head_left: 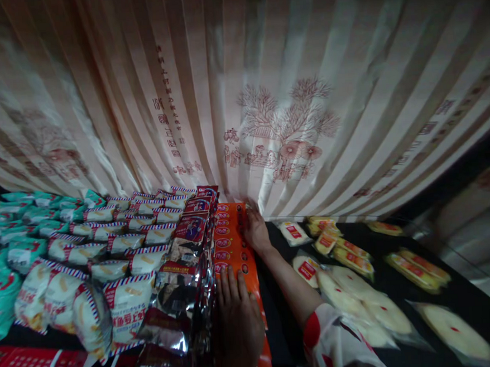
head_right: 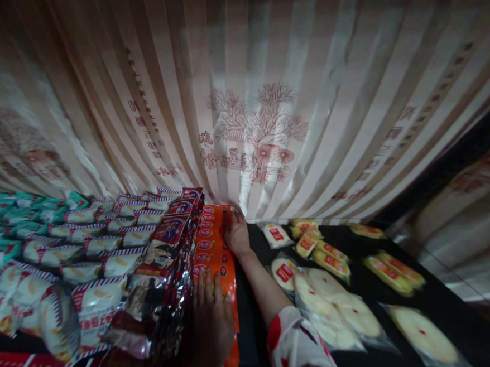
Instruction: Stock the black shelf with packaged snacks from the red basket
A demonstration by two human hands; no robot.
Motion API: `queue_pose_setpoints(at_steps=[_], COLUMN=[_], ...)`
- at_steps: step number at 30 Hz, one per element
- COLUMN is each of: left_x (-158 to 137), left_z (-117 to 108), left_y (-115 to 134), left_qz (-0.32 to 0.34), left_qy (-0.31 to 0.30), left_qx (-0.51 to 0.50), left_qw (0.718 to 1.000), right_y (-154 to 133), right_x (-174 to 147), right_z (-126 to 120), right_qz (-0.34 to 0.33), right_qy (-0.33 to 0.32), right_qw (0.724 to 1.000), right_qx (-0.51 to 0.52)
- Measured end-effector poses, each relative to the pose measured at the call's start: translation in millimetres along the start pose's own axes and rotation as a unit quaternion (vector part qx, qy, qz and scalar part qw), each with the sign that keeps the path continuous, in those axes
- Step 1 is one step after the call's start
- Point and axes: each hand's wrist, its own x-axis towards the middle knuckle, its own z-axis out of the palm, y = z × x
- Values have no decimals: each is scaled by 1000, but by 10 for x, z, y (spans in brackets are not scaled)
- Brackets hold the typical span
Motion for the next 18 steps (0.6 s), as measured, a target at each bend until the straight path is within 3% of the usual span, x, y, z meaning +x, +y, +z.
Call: queue_pose_setpoints(at_steps=[5,12,18], left_x=[19,32,20], left_z=[-67,-138,-257], left_y=[-6,-9,24], left_qz=[23,29,22], left_qy=[8,-2,-37], left_qx=[5,14,46], left_qw=[1000,999,998], right_y=[-145,-474,-655], right_x=[-474,-1280,-2177], right_z=[-164,-635,-942], right_qz=[-16,40,95], right_qy=[-18,38,57], right_qw=[999,993,985], right_qx=[32,101,132])
